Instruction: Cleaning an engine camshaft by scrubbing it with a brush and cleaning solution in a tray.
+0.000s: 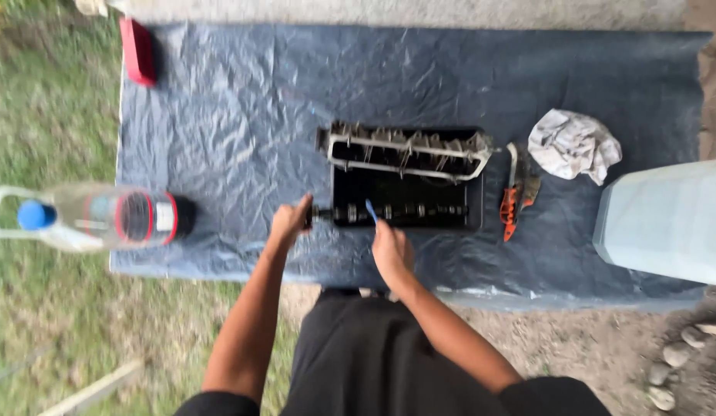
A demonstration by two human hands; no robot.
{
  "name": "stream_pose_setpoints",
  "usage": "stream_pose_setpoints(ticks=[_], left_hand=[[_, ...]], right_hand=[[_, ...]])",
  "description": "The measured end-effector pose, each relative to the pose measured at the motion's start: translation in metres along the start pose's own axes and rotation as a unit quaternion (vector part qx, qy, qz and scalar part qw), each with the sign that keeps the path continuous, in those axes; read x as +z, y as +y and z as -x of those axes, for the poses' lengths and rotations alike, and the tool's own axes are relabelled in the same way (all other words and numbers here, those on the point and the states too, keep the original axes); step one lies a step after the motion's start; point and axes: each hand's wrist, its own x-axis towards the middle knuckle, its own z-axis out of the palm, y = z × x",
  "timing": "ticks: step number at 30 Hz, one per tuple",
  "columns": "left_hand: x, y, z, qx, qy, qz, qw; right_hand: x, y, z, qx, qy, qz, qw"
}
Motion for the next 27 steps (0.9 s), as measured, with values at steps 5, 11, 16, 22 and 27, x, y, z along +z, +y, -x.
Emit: stream_pose_setpoints(ticks=[5,11,16,22,27], left_hand=[[0.012,-0.025,-0.016,0.003,0.015,0.008,1.000],[0.018,-0.064,-0.056,0.091,-0.089,0.199,0.972],[-0.008,-0.027,0.011,0.180,-0.129,0.236,0.946],[-0.007,-0.013,0.043,0.258,-0.122,0.271,0.919],[-0.009,-0.006,0.045,0.170,-0.108,0.253,0.946]], right_hand=[[0.001,-0.002,0.022,0.032,-0.034,0.008,0.999],[-0.015,0.008,0.005,0.004,-0.014,0.019,1.000],[0.005,0.039,-0.038,0.023,-0.037,0.010,0.999],[-0.069,0.042,-0.076,0.007,-0.012,0.114,0.993],[-0.066,0.077,-0.092,-0.037,-0.036,0.127,0.990]])
